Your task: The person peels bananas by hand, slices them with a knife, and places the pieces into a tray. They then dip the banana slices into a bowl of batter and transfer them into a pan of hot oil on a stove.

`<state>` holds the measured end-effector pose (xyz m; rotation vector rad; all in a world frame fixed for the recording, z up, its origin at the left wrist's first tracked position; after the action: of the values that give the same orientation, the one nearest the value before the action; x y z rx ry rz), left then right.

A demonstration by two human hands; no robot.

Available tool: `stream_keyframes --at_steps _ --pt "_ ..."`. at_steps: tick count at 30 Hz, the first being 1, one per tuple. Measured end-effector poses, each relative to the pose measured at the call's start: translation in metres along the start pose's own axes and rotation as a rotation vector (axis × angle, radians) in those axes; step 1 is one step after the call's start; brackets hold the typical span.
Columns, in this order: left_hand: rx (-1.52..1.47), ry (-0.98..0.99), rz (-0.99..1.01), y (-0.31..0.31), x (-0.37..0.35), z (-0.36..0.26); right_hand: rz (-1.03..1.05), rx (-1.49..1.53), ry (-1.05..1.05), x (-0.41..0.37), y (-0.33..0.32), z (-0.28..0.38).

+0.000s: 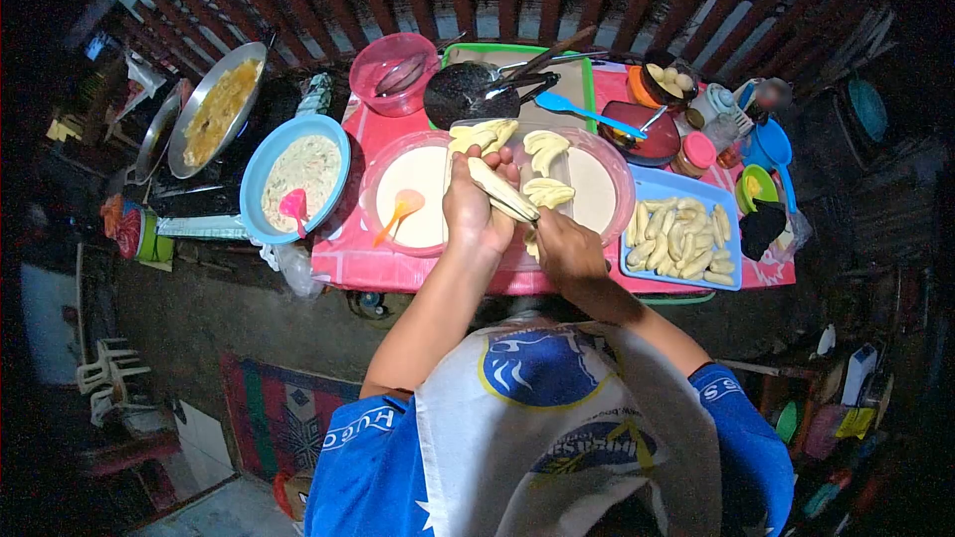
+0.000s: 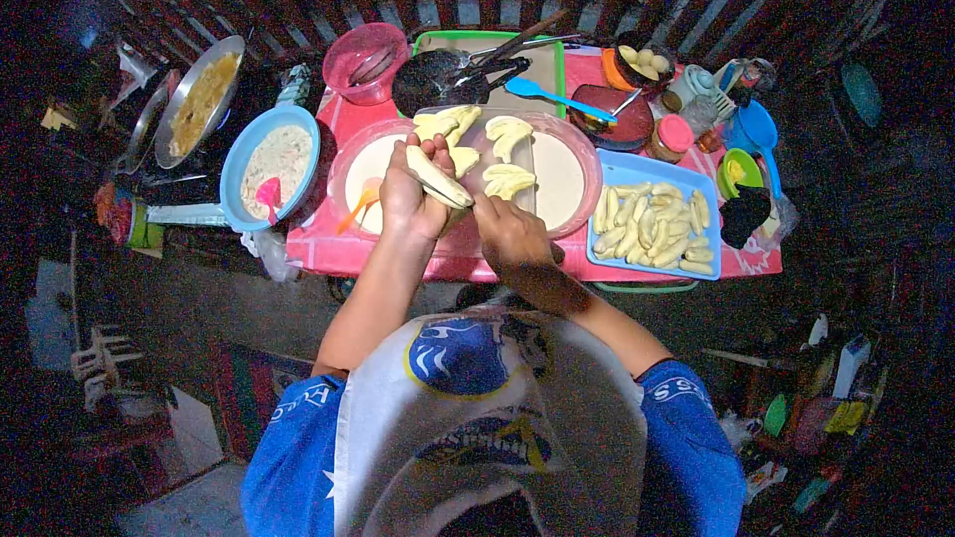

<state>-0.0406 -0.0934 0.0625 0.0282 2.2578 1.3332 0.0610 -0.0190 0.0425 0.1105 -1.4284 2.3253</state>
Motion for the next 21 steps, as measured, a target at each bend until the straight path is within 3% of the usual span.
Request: stream_keyframes --at_steps 6,8,11,21 --pt "-0.052 -0.035 -0.005 -0.001 0.000 0.001 -0.007 -0.001 -0.019 0.004 0.012 -0.003" --pt "0.121 -0.058 -0.009 -0.005 0.000 0.002 -0.001 -0.002 -0.045 0.004 0.013 -0.005" --pt "0.155 -0.090 0.023 -0.011 0.004 0.005 0.040 0.023 -0.026 0.006 0.011 -0.004" --pt "0.038 -0.048 -0.020 -0.013 0.002 0.007 0.005 0.120 0.038 0.011 0.024 -0.008"
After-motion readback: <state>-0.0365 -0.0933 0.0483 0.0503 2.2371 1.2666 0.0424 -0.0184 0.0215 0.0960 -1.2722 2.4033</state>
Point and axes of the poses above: each hand's wrist, its own x-axis towards the middle knuckle, its own y-axis out of the palm, z = x × y, the point moved 2 cm from there along x, towards the middle knuckle, and after that the axes turned 10 degrees about y, right-handed, at the moved point
